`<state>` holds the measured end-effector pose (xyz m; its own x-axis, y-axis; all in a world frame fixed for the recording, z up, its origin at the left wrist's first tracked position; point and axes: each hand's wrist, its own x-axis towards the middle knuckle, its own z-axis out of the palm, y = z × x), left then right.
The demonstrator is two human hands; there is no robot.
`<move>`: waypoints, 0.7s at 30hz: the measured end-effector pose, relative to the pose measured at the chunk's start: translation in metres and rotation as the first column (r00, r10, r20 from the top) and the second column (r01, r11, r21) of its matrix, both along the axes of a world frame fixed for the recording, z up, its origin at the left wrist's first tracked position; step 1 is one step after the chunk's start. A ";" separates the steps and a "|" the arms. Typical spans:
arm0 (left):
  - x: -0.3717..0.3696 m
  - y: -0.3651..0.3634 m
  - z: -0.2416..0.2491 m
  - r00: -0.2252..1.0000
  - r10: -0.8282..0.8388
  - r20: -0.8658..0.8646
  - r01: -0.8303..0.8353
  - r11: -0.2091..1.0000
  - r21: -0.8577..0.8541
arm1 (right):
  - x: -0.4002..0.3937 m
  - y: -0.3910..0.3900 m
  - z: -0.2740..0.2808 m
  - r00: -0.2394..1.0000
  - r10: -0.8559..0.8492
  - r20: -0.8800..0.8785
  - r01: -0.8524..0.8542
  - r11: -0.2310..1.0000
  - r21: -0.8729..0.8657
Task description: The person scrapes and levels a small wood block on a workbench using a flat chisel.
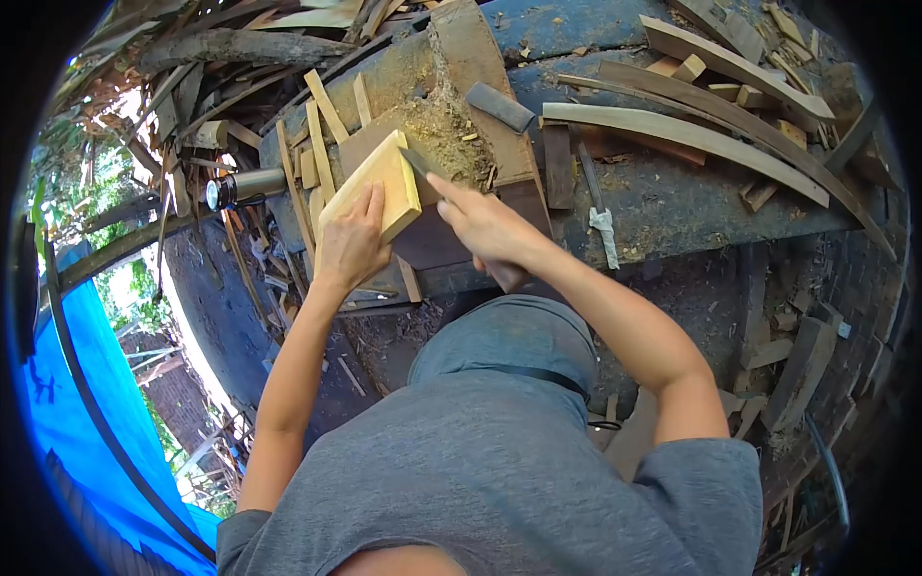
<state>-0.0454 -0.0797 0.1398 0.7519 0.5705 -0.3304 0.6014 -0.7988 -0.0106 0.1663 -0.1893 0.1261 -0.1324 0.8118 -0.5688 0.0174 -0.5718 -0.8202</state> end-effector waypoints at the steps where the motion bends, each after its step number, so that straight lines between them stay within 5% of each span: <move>1: -0.003 0.001 -0.002 1.000 -0.028 0.013 0.027 0.999 0.024 | 0.006 -0.007 0.015 0.999 0.046 -0.028 -0.047 0.998 -0.039; 8: -0.006 0.016 0.006 0.998 -0.049 0.049 0.051 0.997 -0.049 | -0.010 0.023 -0.013 0.994 -0.077 -0.080 0.075 0.997 -0.031; 12: -0.010 0.001 0.031 0.998 -0.057 0.007 0.058 0.989 -0.133 | -0.005 0.001 -0.022 0.989 0.000 -0.150 -0.012 0.996 -0.083; 21: -0.007 -0.038 0.000 0.999 -0.039 -0.013 0.039 0.999 0.035 | 0.003 -0.049 0.034 0.993 0.102 -0.053 -0.103 0.994 -0.025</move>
<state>-0.0521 -0.1176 0.1397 0.7696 0.5525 -0.3202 0.5696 -0.8206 -0.0467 0.1694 -0.2381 0.1604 -0.2438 0.7764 -0.5812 0.0350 -0.5918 -0.8053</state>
